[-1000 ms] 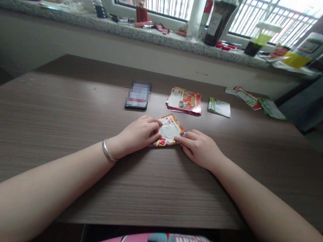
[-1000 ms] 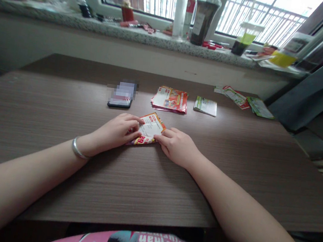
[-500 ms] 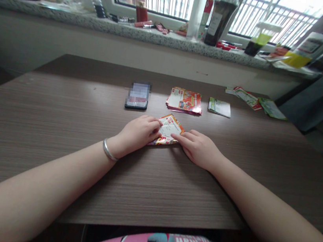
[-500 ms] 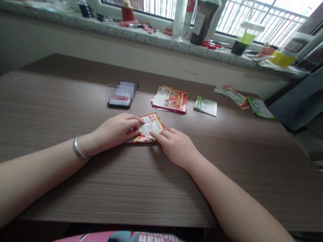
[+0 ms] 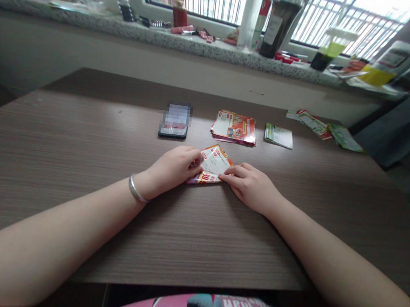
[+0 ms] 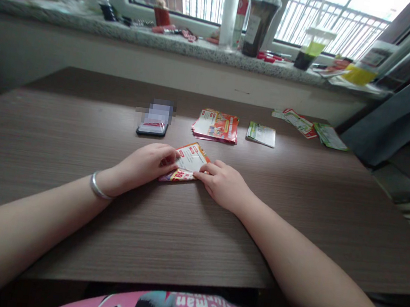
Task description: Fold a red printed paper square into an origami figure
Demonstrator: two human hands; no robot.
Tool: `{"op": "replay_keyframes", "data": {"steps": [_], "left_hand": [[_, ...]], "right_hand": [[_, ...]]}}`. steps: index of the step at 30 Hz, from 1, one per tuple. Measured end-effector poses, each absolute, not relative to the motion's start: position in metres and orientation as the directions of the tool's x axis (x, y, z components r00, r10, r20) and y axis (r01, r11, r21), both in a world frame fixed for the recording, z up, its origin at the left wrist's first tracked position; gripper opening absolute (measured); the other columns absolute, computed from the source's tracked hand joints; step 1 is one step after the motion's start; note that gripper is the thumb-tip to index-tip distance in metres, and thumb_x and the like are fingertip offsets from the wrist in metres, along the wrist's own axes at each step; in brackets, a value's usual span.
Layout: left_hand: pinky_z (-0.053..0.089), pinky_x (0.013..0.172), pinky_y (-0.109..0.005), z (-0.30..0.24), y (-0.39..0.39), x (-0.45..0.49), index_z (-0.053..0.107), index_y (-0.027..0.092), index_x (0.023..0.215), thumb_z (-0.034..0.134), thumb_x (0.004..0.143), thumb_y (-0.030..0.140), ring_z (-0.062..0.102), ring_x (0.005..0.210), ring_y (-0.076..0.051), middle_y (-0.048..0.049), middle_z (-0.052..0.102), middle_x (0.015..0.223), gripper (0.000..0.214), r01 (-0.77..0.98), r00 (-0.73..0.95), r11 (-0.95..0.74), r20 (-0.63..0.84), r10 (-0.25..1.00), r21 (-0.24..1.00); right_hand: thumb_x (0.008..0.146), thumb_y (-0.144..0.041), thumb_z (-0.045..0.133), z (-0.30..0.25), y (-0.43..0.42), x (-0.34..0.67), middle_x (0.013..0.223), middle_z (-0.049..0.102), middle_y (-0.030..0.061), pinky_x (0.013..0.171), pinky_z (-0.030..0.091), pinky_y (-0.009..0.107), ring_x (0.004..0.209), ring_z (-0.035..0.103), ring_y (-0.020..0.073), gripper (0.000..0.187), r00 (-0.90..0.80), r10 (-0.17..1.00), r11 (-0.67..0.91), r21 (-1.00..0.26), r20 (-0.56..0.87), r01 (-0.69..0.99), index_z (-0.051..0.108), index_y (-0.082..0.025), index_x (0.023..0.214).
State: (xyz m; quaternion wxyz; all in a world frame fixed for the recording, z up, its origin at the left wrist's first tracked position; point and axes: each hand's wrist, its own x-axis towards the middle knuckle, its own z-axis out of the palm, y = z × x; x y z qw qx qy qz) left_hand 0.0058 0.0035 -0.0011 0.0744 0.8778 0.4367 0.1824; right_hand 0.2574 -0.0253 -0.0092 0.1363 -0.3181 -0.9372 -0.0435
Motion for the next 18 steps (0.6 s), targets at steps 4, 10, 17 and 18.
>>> {"op": "replay_keyframes", "data": {"steps": [4,10,17,18], "left_hand": [[0.048,0.076,-0.030,-0.004,0.004,0.006,0.066,0.016,0.087,0.053,0.091,0.020,0.060,0.083,-0.018,-0.0062,0.066,0.089,0.014,0.623,0.630,-0.713,0.334,0.701,0.320],[0.047,0.098,-0.037,-0.004,-0.005,0.008,0.070,0.021,0.106,0.047,0.097,0.028,0.061,0.104,-0.021,-0.0071,0.068,0.109,0.026,0.541,0.737,-0.819,0.362,0.570,0.189],[0.051,0.097,-0.037,0.002,-0.022,0.014,0.070,0.022,0.107,0.049,0.095,0.025,0.062,0.104,-0.021,-0.0089,0.066,0.106,0.025,0.668,0.690,-0.734,0.266,0.673,0.123],[0.052,0.096,-0.037,0.003,-0.022,0.014,0.070,0.022,0.107,0.049,0.095,0.025,0.063,0.103,-0.021,-0.0087,0.067,0.105,0.025,0.671,0.688,-0.731,0.265,0.675,0.121]], "right_hand": [[0.097,-0.020,0.044,-0.010,-0.023,0.259,0.111,0.068,0.0086,0.081,0.048,0.035,0.091,0.055,0.0215,0.032,-0.734,0.613,0.765,0.013,0.293,0.644,0.069,-0.020,0.118],[0.095,-0.018,0.046,-0.013,-0.018,0.264,0.110,0.069,0.0094,0.082,0.048,0.035,0.091,0.054,0.0213,0.032,-0.700,0.642,0.734,0.011,0.313,0.679,0.070,-0.021,0.117],[0.096,-0.020,0.046,-0.012,-0.018,0.265,0.111,0.069,0.0081,0.081,0.048,0.034,0.091,0.055,0.0210,0.032,-0.696,0.652,0.726,0.017,0.300,0.687,0.070,-0.023,0.116],[0.096,-0.020,0.046,-0.012,-0.018,0.265,0.112,0.069,0.0078,0.081,0.048,0.034,0.092,0.055,0.0209,0.032,-0.696,0.653,0.725,0.021,0.297,0.689,0.070,-0.023,0.117]]}}
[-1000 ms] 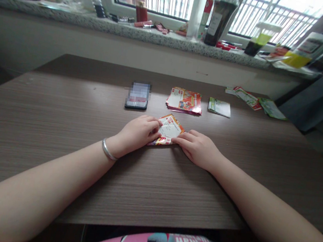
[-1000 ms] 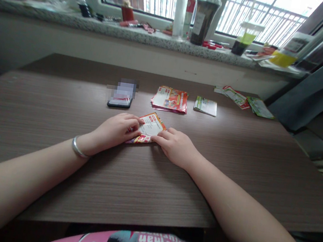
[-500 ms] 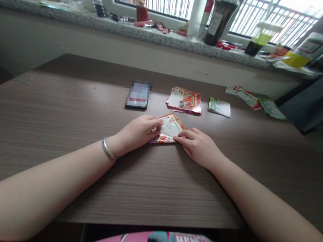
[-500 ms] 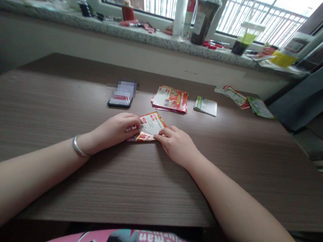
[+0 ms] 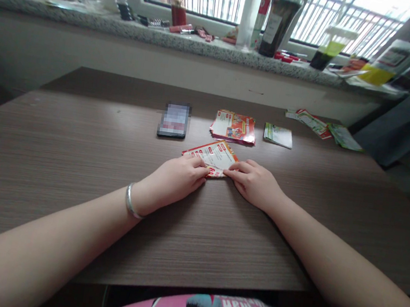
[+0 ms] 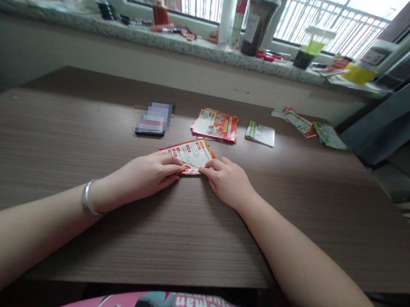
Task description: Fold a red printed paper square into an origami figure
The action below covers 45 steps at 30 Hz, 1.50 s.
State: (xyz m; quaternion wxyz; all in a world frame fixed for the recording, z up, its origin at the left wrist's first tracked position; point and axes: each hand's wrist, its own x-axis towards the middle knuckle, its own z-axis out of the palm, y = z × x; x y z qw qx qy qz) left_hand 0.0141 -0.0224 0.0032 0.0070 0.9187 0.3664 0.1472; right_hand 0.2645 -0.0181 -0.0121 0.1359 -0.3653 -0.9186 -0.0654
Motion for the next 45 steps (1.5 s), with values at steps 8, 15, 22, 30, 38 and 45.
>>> {"op": "replay_keyframes", "data": {"steps": [8,15,22,30,38,45], "left_hand": [[0.052,0.093,-0.035,0.0057,-0.0231,0.0155,0.069,0.021,0.108,0.047,0.096,0.027,0.063,0.099,-0.020,-0.0085,0.066,0.101,0.025,0.696,0.672,-0.708,0.241,0.700,0.120],[0.052,0.093,-0.034,0.0024,-0.0231,0.0159,0.069,0.021,0.109,0.046,0.097,0.027,0.063,0.098,-0.020,-0.0083,0.065,0.098,0.026,0.706,0.671,-0.704,0.246,0.699,0.076],[0.053,0.089,-0.033,0.0047,-0.0237,0.0154,0.069,0.023,0.108,0.046,0.097,0.029,0.063,0.097,-0.020,-0.0080,0.065,0.098,0.027,0.720,0.661,-0.690,0.232,0.714,0.073],[0.053,0.087,-0.034,0.0048,-0.0244,0.0172,0.068,0.022,0.108,0.046,0.097,0.030,0.062,0.099,-0.021,-0.0088,0.065,0.101,0.026,0.738,0.652,-0.673,0.210,0.729,0.046],[0.052,0.090,-0.036,0.0057,-0.0263,0.0190,0.064,0.021,0.115,0.043,0.098,0.026,0.061,0.104,-0.023,-0.0100,0.064,0.108,0.027,0.745,0.658,-0.667,0.166,0.734,-0.001],[0.051,0.091,-0.039,0.0047,-0.0274,0.0202,0.060,0.019,0.123,0.042,0.098,0.026,0.060,0.104,-0.025,-0.0116,0.064,0.110,0.032,0.742,0.666,-0.668,0.164,0.727,-0.050]], "right_hand": [[0.097,-0.022,0.045,-0.0115,-0.0181,0.2640,0.111,0.068,0.0060,0.079,0.046,0.032,0.093,0.055,0.0209,0.033,-0.687,0.670,0.708,0.036,0.281,0.706,0.069,-0.026,0.119],[0.097,-0.023,0.046,-0.0111,-0.0171,0.2644,0.109,0.067,0.0073,0.080,0.045,0.032,0.092,0.054,0.0207,0.033,-0.674,0.678,0.701,0.017,0.291,0.713,0.069,-0.027,0.119],[0.097,-0.024,0.044,-0.0110,-0.0163,0.2650,0.109,0.067,0.0069,0.079,0.045,0.033,0.093,0.055,0.0210,0.033,-0.676,0.681,0.699,0.024,0.281,0.714,0.069,-0.028,0.119],[0.095,-0.023,0.048,-0.0083,-0.0208,0.2627,0.107,0.068,0.0069,0.073,0.044,0.030,0.090,0.056,0.0200,0.031,-0.682,0.680,0.682,0.109,0.268,0.723,0.067,-0.027,0.120],[0.097,-0.026,0.047,-0.0095,-0.0230,0.2655,0.104,0.073,0.0043,0.075,0.046,0.029,0.091,0.062,0.0184,0.025,-0.652,0.694,0.670,0.059,0.305,0.740,0.070,-0.023,0.105],[0.097,-0.024,0.048,-0.0140,-0.0201,0.2653,0.105,0.074,0.0047,0.077,0.049,0.030,0.092,0.064,0.0182,0.025,-0.652,0.675,0.686,0.034,0.345,0.727,0.072,-0.022,0.104]]}}
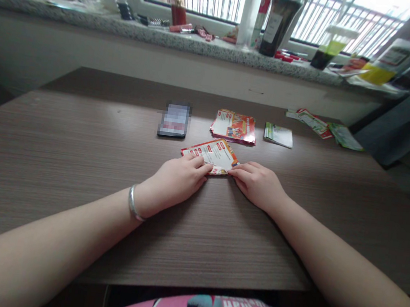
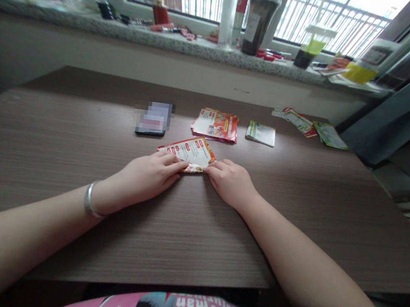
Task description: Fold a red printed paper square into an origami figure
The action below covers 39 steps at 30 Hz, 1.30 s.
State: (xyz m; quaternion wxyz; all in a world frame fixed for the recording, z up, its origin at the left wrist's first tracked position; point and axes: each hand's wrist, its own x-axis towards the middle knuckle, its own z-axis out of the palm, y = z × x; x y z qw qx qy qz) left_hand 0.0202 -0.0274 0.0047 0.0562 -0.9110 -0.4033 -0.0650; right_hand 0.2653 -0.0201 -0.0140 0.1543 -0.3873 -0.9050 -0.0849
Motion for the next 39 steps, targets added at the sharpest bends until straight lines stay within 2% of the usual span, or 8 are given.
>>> {"op": "replay_keyframes", "data": {"steps": [4,12,19,31,35,39], "left_hand": [[0.049,0.093,-0.043,0.005,-0.029,0.021,0.055,0.018,0.132,0.041,0.098,0.031,0.057,0.109,-0.029,-0.0148,0.061,0.116,0.039,0.721,0.692,-0.689,0.147,0.707,-0.077],[0.048,0.094,-0.043,0.006,-0.033,0.023,0.056,0.014,0.130,0.040,0.097,0.031,0.056,0.110,-0.030,-0.0168,0.061,0.115,0.040,0.734,0.679,-0.675,0.146,0.720,-0.083],[0.044,0.102,-0.044,0.000,-0.033,0.023,0.057,0.013,0.130,0.041,0.097,0.029,0.054,0.117,-0.030,-0.0154,0.059,0.123,0.039,0.717,0.695,-0.689,0.198,0.692,-0.105],[0.048,0.096,-0.042,-0.002,-0.031,0.022,0.054,0.012,0.131,0.039,0.099,0.030,0.056,0.111,-0.029,-0.0144,0.059,0.121,0.040,0.694,0.720,-0.708,0.162,0.675,-0.129],[0.048,0.096,-0.042,-0.002,-0.031,0.023,0.053,0.012,0.132,0.039,0.099,0.032,0.056,0.110,-0.029,-0.0148,0.059,0.121,0.041,0.685,0.728,-0.716,0.155,0.668,-0.135],[0.048,0.097,-0.042,-0.001,-0.032,0.024,0.048,0.018,0.139,0.038,0.100,0.031,0.056,0.109,-0.027,-0.0128,0.060,0.118,0.043,0.685,0.728,-0.718,0.157,0.667,-0.124]], "right_hand": [[0.097,-0.024,0.048,-0.012,-0.021,0.265,0.106,0.074,0.0041,0.079,0.050,0.030,0.093,0.064,0.0183,0.025,-0.653,0.676,0.690,0.016,0.342,0.723,0.073,-0.021,0.102],[0.095,-0.024,0.051,-0.010,-0.022,0.265,0.103,0.073,0.0043,0.079,0.051,0.031,0.093,0.064,0.0188,0.024,-0.632,0.701,0.676,-0.023,0.329,0.737,0.074,-0.024,0.100],[0.095,-0.022,0.051,-0.006,-0.025,0.267,0.100,0.073,0.0058,0.081,0.050,0.030,0.093,0.065,0.0192,0.023,-0.625,0.729,0.653,-0.013,0.278,0.757,0.074,-0.020,0.095],[0.095,-0.022,0.049,-0.004,-0.028,0.269,0.099,0.070,0.0062,0.079,0.048,0.029,0.093,0.063,0.0189,0.023,-0.621,0.747,0.642,-0.017,0.238,0.766,0.071,-0.020,0.094],[0.095,-0.024,0.049,-0.004,-0.028,0.269,0.097,0.069,0.0047,0.073,0.046,0.028,0.089,0.062,0.0187,0.024,-0.622,0.748,0.639,0.007,0.232,0.770,0.071,-0.024,0.106],[0.096,-0.026,0.048,-0.003,-0.029,0.268,0.104,0.069,0.0045,0.070,0.044,0.028,0.091,0.060,0.0188,0.029,-0.644,0.733,0.652,0.041,0.220,0.757,0.068,-0.029,0.117]]}}
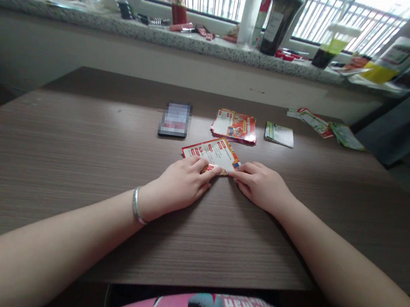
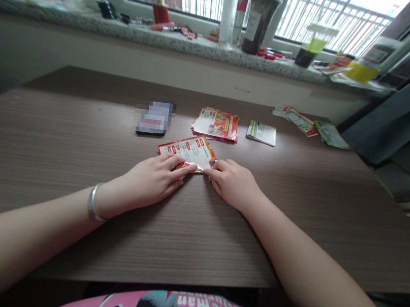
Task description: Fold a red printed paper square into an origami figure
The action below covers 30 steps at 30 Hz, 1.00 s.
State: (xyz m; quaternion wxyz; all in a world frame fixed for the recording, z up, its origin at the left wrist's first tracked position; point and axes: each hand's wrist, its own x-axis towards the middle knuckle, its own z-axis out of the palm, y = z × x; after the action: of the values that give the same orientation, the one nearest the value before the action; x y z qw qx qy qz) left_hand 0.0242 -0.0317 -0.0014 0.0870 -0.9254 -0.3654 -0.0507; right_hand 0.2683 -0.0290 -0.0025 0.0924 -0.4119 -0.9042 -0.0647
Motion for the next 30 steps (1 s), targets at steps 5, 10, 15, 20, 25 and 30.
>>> {"op": "replay_keyframes", "data": {"steps": [5,10,15,20,25,30], "left_hand": [[0.048,0.096,-0.042,-0.0010,-0.0318,0.0250,0.049,0.020,0.139,0.038,0.099,0.032,0.056,0.110,-0.028,-0.0128,0.060,0.118,0.043,0.688,0.725,-0.715,0.166,0.669,-0.126],[0.046,0.098,-0.043,-0.0023,-0.0325,0.0252,0.049,0.020,0.139,0.037,0.100,0.032,0.055,0.112,-0.028,-0.0135,0.060,0.120,0.043,0.689,0.724,-0.714,0.164,0.670,-0.126],[0.042,0.104,-0.046,-0.0066,-0.0326,0.0253,0.050,0.015,0.138,0.038,0.099,0.037,0.050,0.122,-0.031,-0.0146,0.057,0.130,0.046,0.670,0.738,-0.734,0.200,0.644,-0.110],[0.042,0.103,-0.044,-0.0037,-0.0318,0.0252,0.048,0.014,0.139,0.042,0.098,0.040,0.051,0.119,-0.029,-0.0124,0.058,0.129,0.049,0.634,0.768,-0.770,0.166,0.618,-0.069],[0.042,0.102,-0.044,0.0019,-0.0328,0.0256,0.047,0.020,0.141,0.045,0.097,0.039,0.052,0.117,-0.028,-0.0111,0.059,0.127,0.048,0.642,0.763,-0.765,0.150,0.629,-0.053],[0.042,0.101,-0.043,0.0027,-0.0344,0.0264,0.048,0.020,0.139,0.044,0.097,0.039,0.051,0.118,-0.028,-0.0114,0.058,0.127,0.046,0.649,0.757,-0.759,0.146,0.637,-0.054]], "right_hand": [[0.097,-0.027,0.046,-0.0006,-0.0296,0.2663,0.109,0.069,0.0045,0.073,0.045,0.029,0.094,0.059,0.0194,0.030,-0.649,0.729,0.656,0.049,0.219,0.753,0.068,-0.030,0.117],[0.097,-0.028,0.045,0.0007,-0.0303,0.2651,0.108,0.069,0.0036,0.074,0.046,0.030,0.096,0.060,0.0200,0.031,-0.638,0.741,0.644,0.047,0.210,0.764,0.069,-0.031,0.117],[0.098,-0.029,0.044,0.0026,-0.0309,0.2648,0.108,0.069,0.0032,0.072,0.046,0.030,0.097,0.060,0.0197,0.030,-0.635,0.746,0.641,0.040,0.204,0.766,0.070,-0.030,0.113],[0.098,-0.029,0.043,0.0010,-0.0307,0.2660,0.110,0.069,0.0026,0.072,0.047,0.030,0.097,0.060,0.0200,0.030,-0.643,0.738,0.648,0.050,0.204,0.760,0.070,-0.029,0.113],[0.097,-0.028,0.044,-0.0011,-0.0296,0.2677,0.111,0.070,0.0038,0.076,0.047,0.030,0.096,0.061,0.0198,0.030,-0.643,0.733,0.655,0.023,0.221,0.755,0.068,-0.028,0.116],[0.097,-0.027,0.044,0.0015,-0.0304,0.2677,0.118,0.069,0.0032,0.078,0.047,0.031,0.098,0.060,0.0200,0.031,-0.684,0.698,0.696,0.026,0.211,0.718,0.068,-0.029,0.117]]}}
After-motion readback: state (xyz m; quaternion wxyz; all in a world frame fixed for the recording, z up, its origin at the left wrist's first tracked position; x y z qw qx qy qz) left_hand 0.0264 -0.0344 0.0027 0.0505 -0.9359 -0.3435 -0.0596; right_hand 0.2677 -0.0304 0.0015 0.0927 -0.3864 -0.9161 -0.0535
